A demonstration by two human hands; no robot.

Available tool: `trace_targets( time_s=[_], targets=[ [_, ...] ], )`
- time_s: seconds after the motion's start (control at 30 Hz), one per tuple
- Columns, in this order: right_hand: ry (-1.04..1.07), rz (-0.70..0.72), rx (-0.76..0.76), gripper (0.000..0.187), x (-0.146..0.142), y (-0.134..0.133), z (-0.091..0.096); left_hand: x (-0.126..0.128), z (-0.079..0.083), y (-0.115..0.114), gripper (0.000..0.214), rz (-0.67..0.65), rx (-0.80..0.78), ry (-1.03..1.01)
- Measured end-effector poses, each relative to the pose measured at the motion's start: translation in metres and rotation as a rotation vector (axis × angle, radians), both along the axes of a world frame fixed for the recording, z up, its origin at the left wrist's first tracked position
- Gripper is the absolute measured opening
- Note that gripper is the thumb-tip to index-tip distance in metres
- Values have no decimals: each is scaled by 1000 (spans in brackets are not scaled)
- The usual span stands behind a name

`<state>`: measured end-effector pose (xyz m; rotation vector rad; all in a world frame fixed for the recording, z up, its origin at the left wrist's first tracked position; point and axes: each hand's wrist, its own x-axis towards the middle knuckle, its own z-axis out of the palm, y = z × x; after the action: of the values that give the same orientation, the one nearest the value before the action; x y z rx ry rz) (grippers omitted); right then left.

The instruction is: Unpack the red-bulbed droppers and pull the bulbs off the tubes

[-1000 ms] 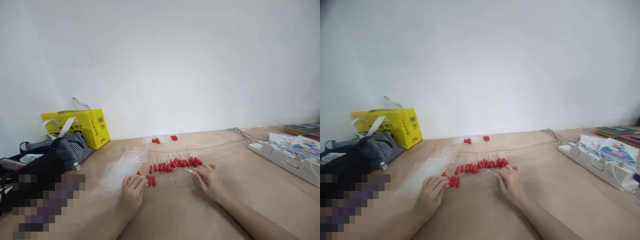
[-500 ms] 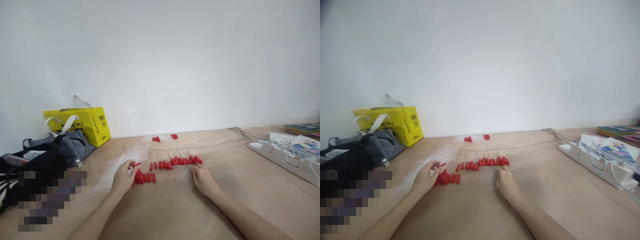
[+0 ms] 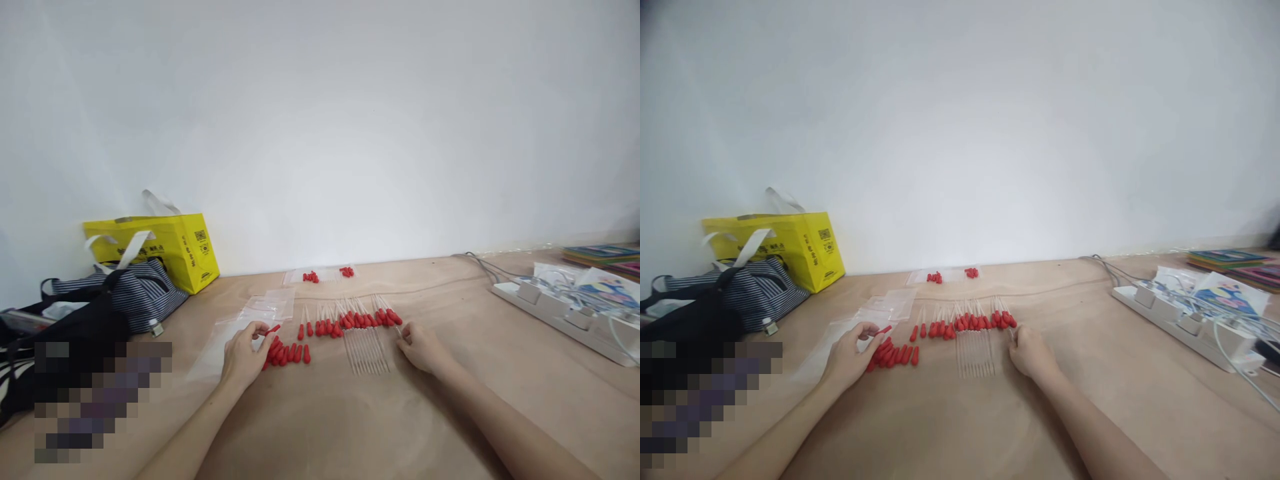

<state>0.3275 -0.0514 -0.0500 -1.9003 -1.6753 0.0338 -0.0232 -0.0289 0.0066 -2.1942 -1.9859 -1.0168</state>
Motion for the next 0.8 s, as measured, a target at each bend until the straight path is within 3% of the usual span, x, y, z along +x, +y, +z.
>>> trace_targets(
  time_s=[0.23, 0.4, 0.6, 0.8],
  targets=[
    [107, 164, -57, 11, -19, -2, 8, 2, 7, 0, 18, -30, -7, 121],
    [195, 180, 4, 15, -32, 0, 13, 9, 18, 6, 16, -88, -104, 214],
    [160, 245, 32, 26, -36, 2, 12, 12, 23, 19, 15, -81, -287, 214],
    [132, 224, 83, 26, -31, 4, 10, 26, 26, 33, 26, -43, -315, 232]
  ],
)
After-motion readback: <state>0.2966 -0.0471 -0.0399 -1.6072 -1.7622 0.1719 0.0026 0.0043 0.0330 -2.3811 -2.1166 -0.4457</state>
